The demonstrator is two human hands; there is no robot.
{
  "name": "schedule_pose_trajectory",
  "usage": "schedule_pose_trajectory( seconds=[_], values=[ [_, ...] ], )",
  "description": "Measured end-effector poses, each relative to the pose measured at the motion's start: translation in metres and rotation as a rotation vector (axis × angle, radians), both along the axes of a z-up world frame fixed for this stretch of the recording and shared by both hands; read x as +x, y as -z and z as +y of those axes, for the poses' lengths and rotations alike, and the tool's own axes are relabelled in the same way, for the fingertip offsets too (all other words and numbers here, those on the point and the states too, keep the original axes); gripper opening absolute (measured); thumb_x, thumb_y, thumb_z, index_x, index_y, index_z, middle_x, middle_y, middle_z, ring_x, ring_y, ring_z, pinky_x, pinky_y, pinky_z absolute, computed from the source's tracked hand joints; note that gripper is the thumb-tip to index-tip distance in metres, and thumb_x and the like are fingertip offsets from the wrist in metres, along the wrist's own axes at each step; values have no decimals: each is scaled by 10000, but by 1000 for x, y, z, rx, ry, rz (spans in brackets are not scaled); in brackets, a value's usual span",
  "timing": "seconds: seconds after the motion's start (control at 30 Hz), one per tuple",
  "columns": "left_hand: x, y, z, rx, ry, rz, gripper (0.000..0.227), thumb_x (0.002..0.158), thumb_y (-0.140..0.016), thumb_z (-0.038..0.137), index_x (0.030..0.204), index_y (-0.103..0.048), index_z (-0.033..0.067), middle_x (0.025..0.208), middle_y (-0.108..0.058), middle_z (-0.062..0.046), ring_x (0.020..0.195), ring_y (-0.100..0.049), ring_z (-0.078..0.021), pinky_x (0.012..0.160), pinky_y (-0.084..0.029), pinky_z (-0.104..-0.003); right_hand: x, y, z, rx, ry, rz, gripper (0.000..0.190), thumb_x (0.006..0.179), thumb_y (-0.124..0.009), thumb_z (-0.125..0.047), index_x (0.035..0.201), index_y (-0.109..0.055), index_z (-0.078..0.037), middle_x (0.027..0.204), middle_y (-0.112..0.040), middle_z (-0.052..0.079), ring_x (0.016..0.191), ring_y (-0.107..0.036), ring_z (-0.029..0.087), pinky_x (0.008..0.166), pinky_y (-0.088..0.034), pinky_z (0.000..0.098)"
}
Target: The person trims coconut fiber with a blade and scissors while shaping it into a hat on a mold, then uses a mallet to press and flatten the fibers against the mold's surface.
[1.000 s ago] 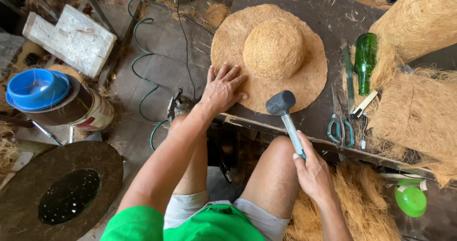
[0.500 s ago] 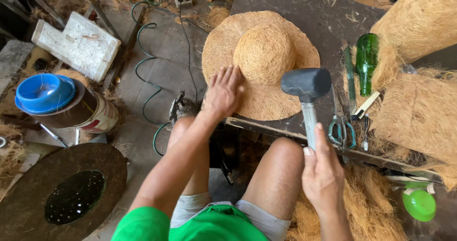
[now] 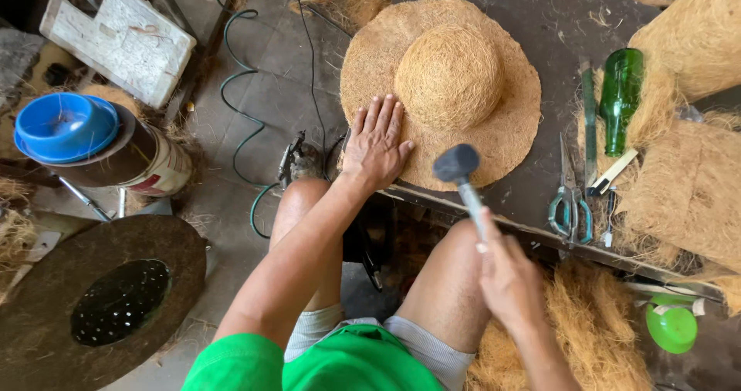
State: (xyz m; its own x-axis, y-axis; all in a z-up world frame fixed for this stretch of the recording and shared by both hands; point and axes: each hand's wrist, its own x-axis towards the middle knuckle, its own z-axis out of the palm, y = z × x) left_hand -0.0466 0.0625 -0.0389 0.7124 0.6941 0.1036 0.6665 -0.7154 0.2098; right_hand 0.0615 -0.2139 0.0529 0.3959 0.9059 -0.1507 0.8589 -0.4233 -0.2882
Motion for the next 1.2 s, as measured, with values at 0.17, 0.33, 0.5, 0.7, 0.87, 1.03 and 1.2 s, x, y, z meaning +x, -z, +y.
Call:
schedule_pose_trajectory(
  seconds=[0.17, 0.33, 0.5, 0.7, 0.87, 1.03, 1.2],
  values=[
    [-4, -11, 4, -69, 39, 13, 744, 1015, -181, 548, 1574, -142, 60, 1655, -99, -118, 1524, -53, -306, 1221, -37, -473, 20, 17, -32, 398, 33, -106, 592, 1035, -490, -116, 1591, -288, -123, 1058, -645, 209, 737, -649, 340, 619, -618, 481],
    [-11, -43, 17, -143, 114, 132, 742, 992, -78, 556, 1576, -55, 99, 1653, -2, -114, 1517, 29, -299, 1200, 44, -500, 17, -1, -16, -9, 184, 40, 666, 969, -466, -182, 1578, -234, -320, 1188, -612, 134, 809, -594, 359, 631, -510, 492],
    [-18, -33, 49, -73, 156, 126, 778, 971, -143, 639, 1587, -131, 165, 1658, -16, -93, 1516, 45, -310, 1151, 131, -620, -3, -11, -5, -71, 217, 136, 659, 968, -436, -252, 1576, -211, -366, 1270, -593, 174, 934, -642, 478, 793, -498, 581],
    [1, -43, 17, 46, -65, 257, 774, 877, -437, 366, 1564, -192, 108, 1641, -97, -170, 1507, -40, -380, 1144, -14, -706, -16, -20, 1, -38, 156, 325, 658, 957, -466, -302, 1557, -203, -368, 1489, -502, 76, 1111, -631, 414, 928, -510, 580],
    [11, -4, -31, -42, -125, -29, 859, 991, -224, 638, 1563, -139, 3, 1642, -87, -198, 1522, -43, -356, 1221, -24, -518, -4, -35, -10, 175, 120, 192, 629, 986, -445, -242, 1555, -177, -231, 1444, -510, 238, 432, -557, 168, 274, -496, 307],
    [10, -15, -29, -101, -130, 83, 858, 986, -205, 633, 1568, -68, 18, 1648, -23, -186, 1523, 7, -335, 1217, 9, -505, 9, -5, -18, 458, -35, -72, 610, 1024, -520, -112, 1579, -275, -50, 1061, -675, 269, 675, -620, 317, 602, -539, 410],
    [10, -9, -27, -19, -116, 18, 858, 983, -268, 625, 1564, -141, 6, 1642, -95, -201, 1522, -59, -352, 1219, -54, -517, -5, 0, -8, 167, -95, 33, 599, 978, -486, -154, 1537, -275, -192, 1364, -570, 187, 456, -627, 254, 345, -603, 354]
  ],
)
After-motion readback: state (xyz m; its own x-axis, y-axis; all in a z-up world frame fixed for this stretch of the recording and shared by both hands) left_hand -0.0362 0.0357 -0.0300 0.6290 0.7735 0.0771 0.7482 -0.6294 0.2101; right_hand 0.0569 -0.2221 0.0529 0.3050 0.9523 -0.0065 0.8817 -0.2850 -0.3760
